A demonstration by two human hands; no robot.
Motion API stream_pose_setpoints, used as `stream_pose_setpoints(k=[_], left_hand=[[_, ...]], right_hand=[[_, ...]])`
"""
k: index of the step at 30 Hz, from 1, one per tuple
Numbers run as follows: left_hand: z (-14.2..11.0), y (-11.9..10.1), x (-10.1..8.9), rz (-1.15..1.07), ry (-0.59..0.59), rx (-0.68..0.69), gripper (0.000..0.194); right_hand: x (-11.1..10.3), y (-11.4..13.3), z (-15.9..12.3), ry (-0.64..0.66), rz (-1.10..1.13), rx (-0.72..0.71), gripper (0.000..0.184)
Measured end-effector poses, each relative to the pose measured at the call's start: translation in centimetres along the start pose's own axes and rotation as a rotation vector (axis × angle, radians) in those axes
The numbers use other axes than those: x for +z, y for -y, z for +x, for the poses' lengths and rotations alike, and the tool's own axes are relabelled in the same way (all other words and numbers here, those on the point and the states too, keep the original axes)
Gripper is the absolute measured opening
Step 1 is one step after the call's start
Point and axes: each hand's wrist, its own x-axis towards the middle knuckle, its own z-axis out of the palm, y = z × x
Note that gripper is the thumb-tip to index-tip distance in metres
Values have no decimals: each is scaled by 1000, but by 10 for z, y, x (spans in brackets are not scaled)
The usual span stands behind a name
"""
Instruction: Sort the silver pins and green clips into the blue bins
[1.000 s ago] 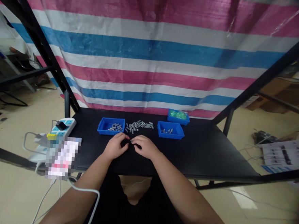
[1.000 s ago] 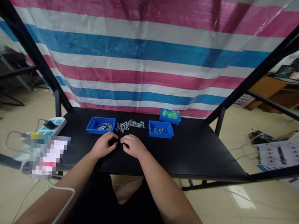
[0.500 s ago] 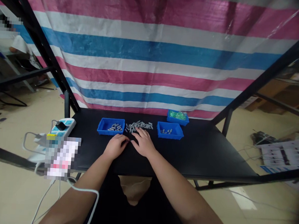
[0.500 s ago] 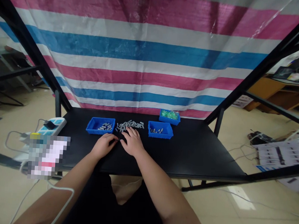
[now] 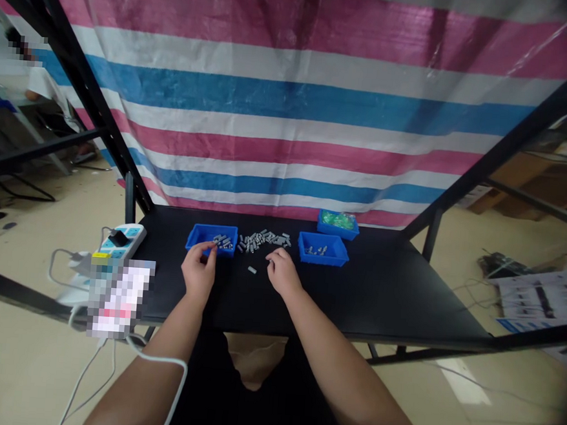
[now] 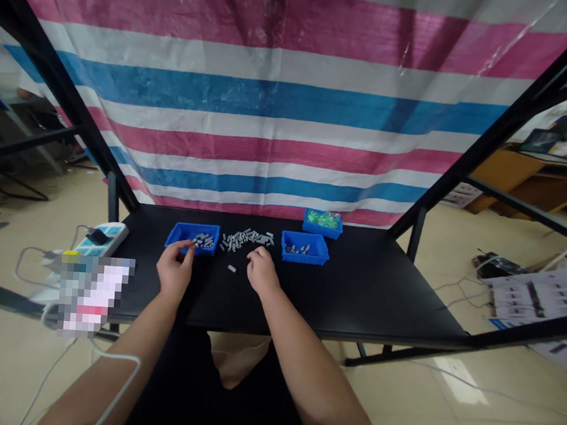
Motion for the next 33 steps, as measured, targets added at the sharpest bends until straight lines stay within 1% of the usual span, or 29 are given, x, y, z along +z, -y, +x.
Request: stream_pose_setpoints(k=[2, 5, 7, 9, 11, 13, 15, 17, 19, 21, 23, 26, 28, 29, 31, 33], left_hand=[[1, 6, 4, 11, 24, -17, 21], [1, 10, 8, 25, 107, -7, 23], [0, 10, 9, 33, 139, -3, 23], [-1, 7, 9, 41, 145, -7, 23], [-2, 3, 7, 39, 151, 6, 22], [-4, -3, 4, 11, 187, 54, 19], [-7, -8, 1, -23, 273, 130, 16], [-9, -13, -1, -45, 410, 214, 15], [-11, -17, -2, -47, 562, 286, 17], [-11, -21, -2, -35, 691, 355, 24], [-10, -23, -2, 8, 776, 441, 33], [-8, -24, 0, 103, 850, 552, 39], [-8, -24, 1, 143, 884, 564, 41], [-8, -24, 1, 151, 894, 559, 41], [-9, -23, 3, 153, 890, 539, 40], [-10, -21, 5, 147, 855, 520, 35]], right_hand=[[-2, -2, -1, -1, 48, -2, 29], [-8, -4, -2, 33, 134, -22, 26], [-12, -6, -4, 71, 196, -38, 21], [-15, -8, -5, 85, 256, -43, 15], [-17, -12, -5, 58, 312, -18, 11], [-19, -17, -5, 12, 357, 39, 12], [-21, -21, -5, -7, 382, 110, 14], [-24, -23, -5, 12, 412, 183, 17], [-25, -24, -5, 45, 458, 245, 21], [-25, -24, -6, 74, 510, 276, 21], [-23, -25, -7, 102, 560, 274, 20], [-22, -26, -8, 118, 616, 254, 19], [-24, -25, -8, 79, 617, 225, 21], [-26, -24, -7, 34, 606, 202, 22], [-32, -22, -6, -98, 550, 143, 25], [-41, -21, -4, -268, 440, 96, 29]])
